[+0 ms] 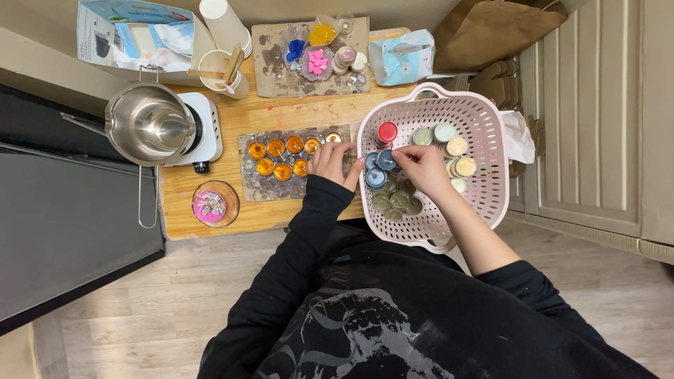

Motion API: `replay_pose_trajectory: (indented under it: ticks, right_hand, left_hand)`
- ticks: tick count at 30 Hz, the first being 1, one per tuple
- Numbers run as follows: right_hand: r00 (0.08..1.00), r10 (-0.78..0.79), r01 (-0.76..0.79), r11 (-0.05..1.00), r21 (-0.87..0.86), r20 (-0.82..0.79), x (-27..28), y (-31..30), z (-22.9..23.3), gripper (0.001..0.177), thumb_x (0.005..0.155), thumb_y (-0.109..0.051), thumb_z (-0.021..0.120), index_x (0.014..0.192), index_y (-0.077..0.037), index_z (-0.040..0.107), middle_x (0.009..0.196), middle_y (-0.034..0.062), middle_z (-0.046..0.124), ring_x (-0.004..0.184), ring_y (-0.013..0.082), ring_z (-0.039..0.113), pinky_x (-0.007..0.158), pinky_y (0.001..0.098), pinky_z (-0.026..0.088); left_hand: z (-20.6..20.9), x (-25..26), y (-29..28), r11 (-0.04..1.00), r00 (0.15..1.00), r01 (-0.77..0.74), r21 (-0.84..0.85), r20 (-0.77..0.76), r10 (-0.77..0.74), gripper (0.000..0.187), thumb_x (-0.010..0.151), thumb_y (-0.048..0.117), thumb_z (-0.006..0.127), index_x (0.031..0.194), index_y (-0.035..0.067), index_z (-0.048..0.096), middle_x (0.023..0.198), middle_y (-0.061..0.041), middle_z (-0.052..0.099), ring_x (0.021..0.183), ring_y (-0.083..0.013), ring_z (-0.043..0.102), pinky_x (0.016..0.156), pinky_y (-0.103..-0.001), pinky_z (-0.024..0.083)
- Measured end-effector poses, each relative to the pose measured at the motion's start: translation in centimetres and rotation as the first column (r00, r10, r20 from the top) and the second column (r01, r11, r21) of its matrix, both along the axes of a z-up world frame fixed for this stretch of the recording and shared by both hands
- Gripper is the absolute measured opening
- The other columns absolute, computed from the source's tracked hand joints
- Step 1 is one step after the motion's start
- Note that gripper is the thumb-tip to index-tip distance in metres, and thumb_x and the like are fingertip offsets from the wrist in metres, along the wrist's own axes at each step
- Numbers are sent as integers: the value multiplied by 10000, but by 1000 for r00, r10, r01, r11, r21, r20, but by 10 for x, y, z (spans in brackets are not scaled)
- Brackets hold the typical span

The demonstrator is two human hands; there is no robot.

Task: The person sorts and arranges small tealight candles, moving them from a glass plate into a pink plastic basket and onto a wooden table surface by hand.

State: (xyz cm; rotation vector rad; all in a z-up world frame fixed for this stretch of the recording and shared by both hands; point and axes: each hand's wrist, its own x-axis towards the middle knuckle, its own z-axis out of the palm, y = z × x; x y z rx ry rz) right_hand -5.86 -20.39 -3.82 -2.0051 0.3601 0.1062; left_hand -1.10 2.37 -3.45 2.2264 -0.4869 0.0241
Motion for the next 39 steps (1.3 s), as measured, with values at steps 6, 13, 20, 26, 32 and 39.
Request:
replay_pose_trajectory:
  ticks: [6, 13, 20, 26, 32, 39]
  right_hand:
    - [997, 35, -40, 996, -78, -62, 7, 21, 20, 216, 913, -206, 755, 973, -4, 801, 639, 64, 691, 542, 79, 538, 501, 288, 426]
    - [997, 63, -70, 980, -187, -43, 5, 29, 26, 201, 890, -200, 762, 927, -6, 801, 629, 69, 687, 508, 94, 582, 501, 275, 445]
    - [998, -70, 70, 993, -100, 9, 11, 26, 2, 202, 902, -198, 756, 934, -3, 790, 686, 66, 724, 576, 93, 625, 546, 269, 479]
    - [998, -52, 55, 990, -133, 22, 9, 31, 5, 198, 896, -194, 752, 950, -8, 792, 707, 66, 735, 576, 109, 642, 550, 276, 493]
    - [999, -45, 45, 981, -189, 6, 9, 33, 9, 202, 883, -214, 766, 947, -25, 797, 694, 80, 728, 557, 134, 646, 542, 294, 492]
    - [1000, -31, 30, 960, -279, -1, 7, 34, 14, 207, 836, -245, 803, 898, -47, 796, 687, 72, 713, 547, 177, 649, 541, 326, 490]
  left_hand:
    - [2, 1, 2, 1000, 1000, -13, -6, -12, 13, 347, 921, 359, 731, 1181, 137, 676, 1152, -68, 622, 1140, -288, 568, 973, -450, 397]
    - [2, -1, 4, 1000, 1000, -9, -13, 20, 9, 341, 924, 352, 727, 1189, 144, 676, 1150, -71, 619, 1159, -295, 561, 980, -448, 406]
    - [0, -1, 7, 1000, 1000, -15, -7, 7, 15, 353, 920, 354, 734, 1192, 138, 674, 1155, -69, 623, 1155, -297, 564, 970, -446, 408]
    - [0, -1, 11, 1000, 1000, -13, -10, 26, 13, 354, 915, 345, 733, 1193, 133, 675, 1177, -74, 627, 1152, -292, 567, 962, -447, 403]
    - [-1, -1, 13, 1000, 1000, -19, 4, 20, 19, 347, 913, 349, 735, 1184, 139, 678, 1174, -72, 628, 1148, -291, 562, 949, -445, 399]
    - [-3, -2, 14, 1000, 1000, -9, 17, 17, 9, 365, 914, 363, 732, 1193, 135, 675, 1162, -67, 628, 1126, -281, 567, 933, -438, 392]
